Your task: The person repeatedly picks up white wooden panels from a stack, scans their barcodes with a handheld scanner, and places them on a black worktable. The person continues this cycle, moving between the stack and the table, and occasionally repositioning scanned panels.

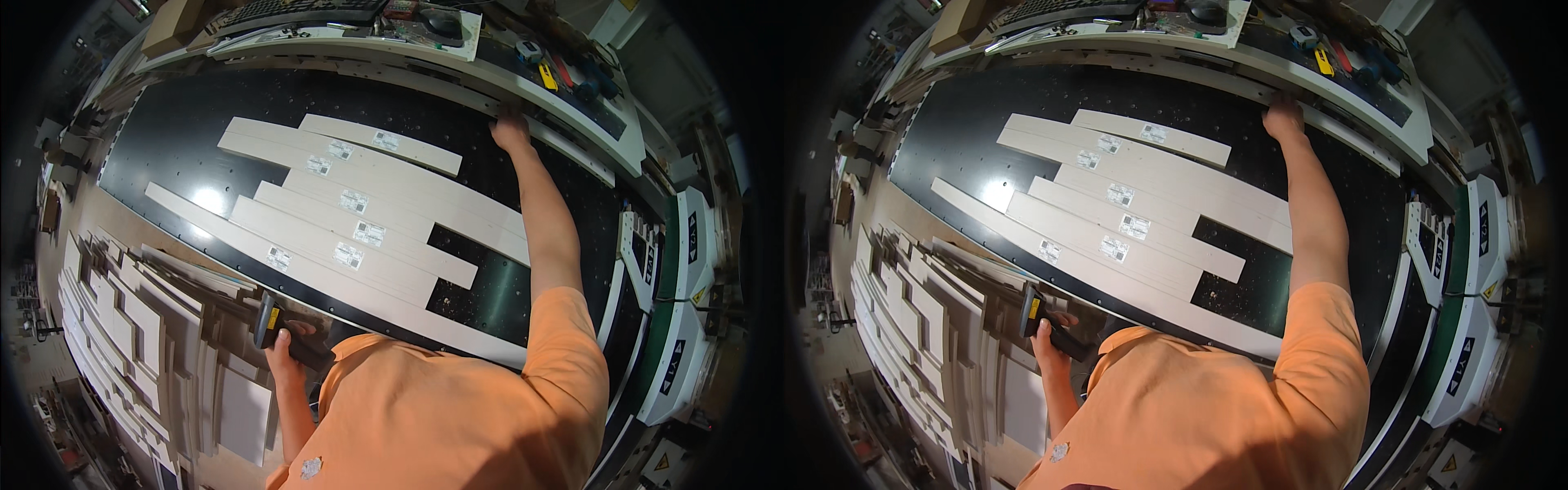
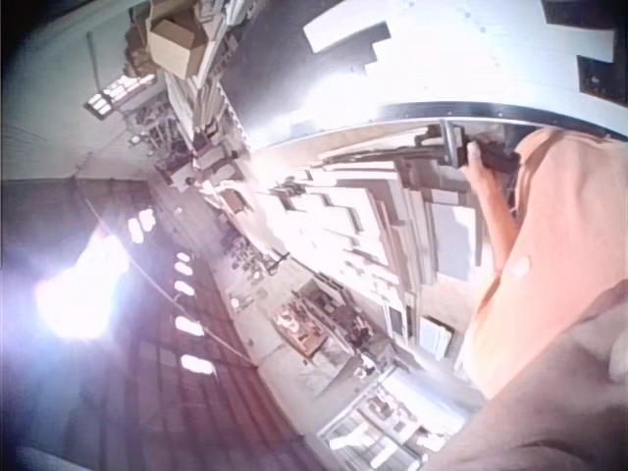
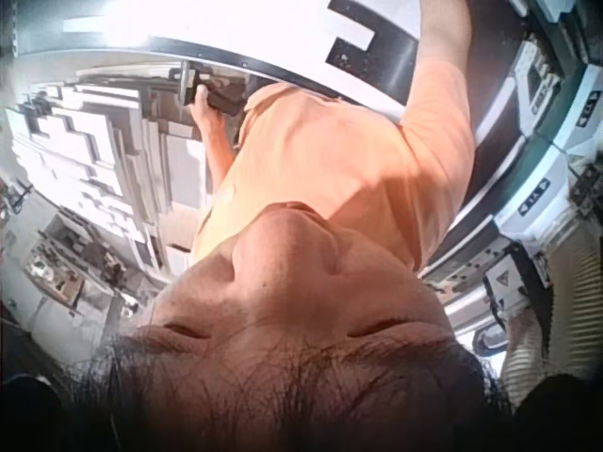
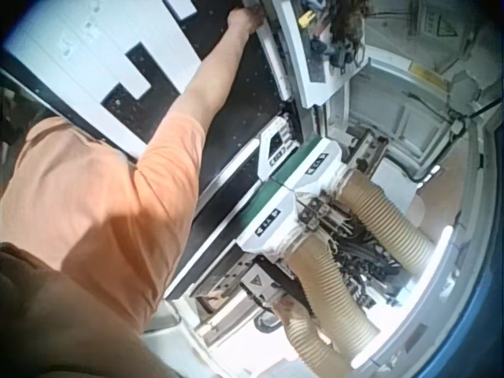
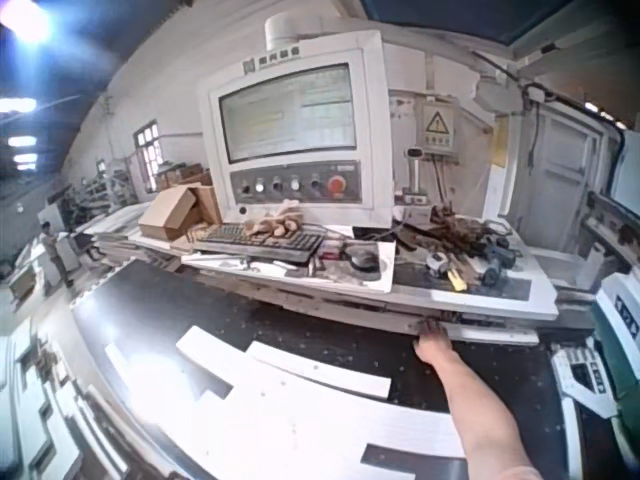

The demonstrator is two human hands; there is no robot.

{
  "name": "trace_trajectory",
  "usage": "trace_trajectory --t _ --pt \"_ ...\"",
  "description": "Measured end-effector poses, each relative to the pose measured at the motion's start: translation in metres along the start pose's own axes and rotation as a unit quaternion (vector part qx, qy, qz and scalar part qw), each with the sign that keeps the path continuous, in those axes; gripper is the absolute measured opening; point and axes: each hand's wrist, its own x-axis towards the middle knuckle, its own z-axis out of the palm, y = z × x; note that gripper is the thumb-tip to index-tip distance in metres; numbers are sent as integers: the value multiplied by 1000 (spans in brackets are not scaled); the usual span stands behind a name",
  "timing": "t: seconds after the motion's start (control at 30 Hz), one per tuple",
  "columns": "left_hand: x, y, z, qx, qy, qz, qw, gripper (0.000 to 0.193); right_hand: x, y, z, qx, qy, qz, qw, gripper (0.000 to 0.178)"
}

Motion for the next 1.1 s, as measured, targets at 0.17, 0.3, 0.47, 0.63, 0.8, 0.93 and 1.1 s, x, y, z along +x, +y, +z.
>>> trace_trajectory --t 0.17,0.3,0.47,0.63,0.8,0.93,1.1 --pt "43 0 63 6 -64 -47 997 37 6 23 21 5 23 -81 996 50" --pt "96 8 108 161 -227 -83 957 34 -56 16 -18 116 -26 -131 984 40" --pt "134 -5 180 119 -271 -31 955 39 -135 -27 -91 219 -45 -141 964 43" --pt "142 -18 196 98 -185 -109 972 39 -202 -103 -125 264 -138 -275 914 41" --pt "142 -27 147 36 -35 -137 989 35 -173 -150 -87 352 -68 -323 876 53" --pt "141 -47 104 12 15 -100 995 32 -96 -159 -41 341 -13 -232 911 58" --pt "144 -55 74 25 17 -126 992 33 -92 -99 -26 254 -74 -240 934 48"
